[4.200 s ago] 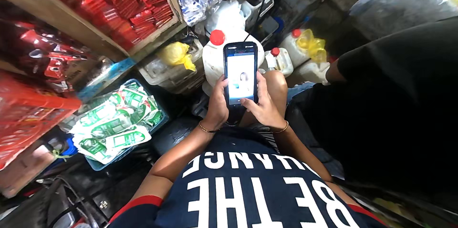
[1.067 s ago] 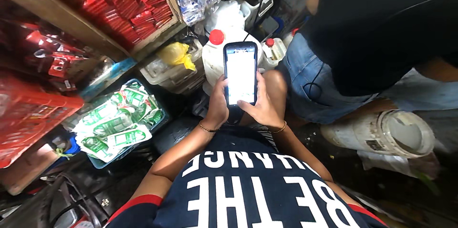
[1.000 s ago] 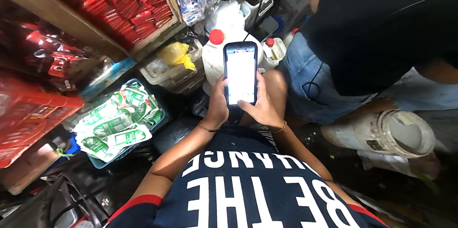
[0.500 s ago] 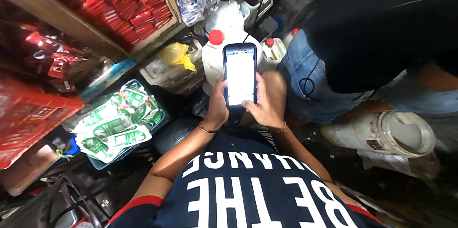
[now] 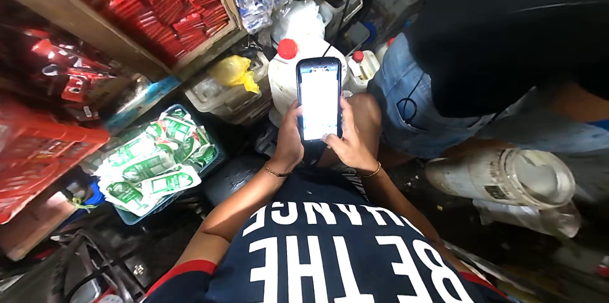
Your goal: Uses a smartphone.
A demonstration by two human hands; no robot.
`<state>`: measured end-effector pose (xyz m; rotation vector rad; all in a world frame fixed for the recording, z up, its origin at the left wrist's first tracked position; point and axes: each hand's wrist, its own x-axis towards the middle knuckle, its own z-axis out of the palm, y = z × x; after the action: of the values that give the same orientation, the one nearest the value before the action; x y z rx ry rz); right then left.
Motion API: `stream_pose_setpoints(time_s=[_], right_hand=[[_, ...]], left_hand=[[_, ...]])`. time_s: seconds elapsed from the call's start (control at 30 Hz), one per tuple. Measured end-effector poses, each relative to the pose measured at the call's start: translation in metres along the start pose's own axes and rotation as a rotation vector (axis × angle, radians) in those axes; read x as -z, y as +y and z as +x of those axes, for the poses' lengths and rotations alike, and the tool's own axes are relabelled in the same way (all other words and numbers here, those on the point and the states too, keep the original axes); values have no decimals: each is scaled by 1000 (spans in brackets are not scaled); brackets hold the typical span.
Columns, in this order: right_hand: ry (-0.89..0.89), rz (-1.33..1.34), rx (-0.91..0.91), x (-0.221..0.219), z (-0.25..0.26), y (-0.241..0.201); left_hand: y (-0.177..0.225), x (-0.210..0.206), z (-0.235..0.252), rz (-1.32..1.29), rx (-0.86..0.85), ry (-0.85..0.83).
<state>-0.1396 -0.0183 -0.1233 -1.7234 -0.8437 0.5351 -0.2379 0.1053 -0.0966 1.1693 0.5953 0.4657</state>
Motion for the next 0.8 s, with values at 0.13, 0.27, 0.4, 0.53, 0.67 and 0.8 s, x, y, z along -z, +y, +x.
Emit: stream_pose_setpoints(time_s=[0.13,0.27,0.4,0.53,0.67,0.8], right_hand=[[-3,-12,12,0,0,1],[-5,1,29,0,0,0],[-1,-2,28,0,-1,0],[-3,-21,25,-1,-1,-1],[-9,-25,20,-1,-2,-1],[-5,6,4,-3,-1,-2]], left_hand=[[0,0,-1,7,-10,-5],[0,0,-1,-11,-9,0],[0,0,-1,-20,-3,-3],[0,0,-2,-2,1,4],[0,1,-3,10,10,10],[-1,1,-3,-14,13,-2]])
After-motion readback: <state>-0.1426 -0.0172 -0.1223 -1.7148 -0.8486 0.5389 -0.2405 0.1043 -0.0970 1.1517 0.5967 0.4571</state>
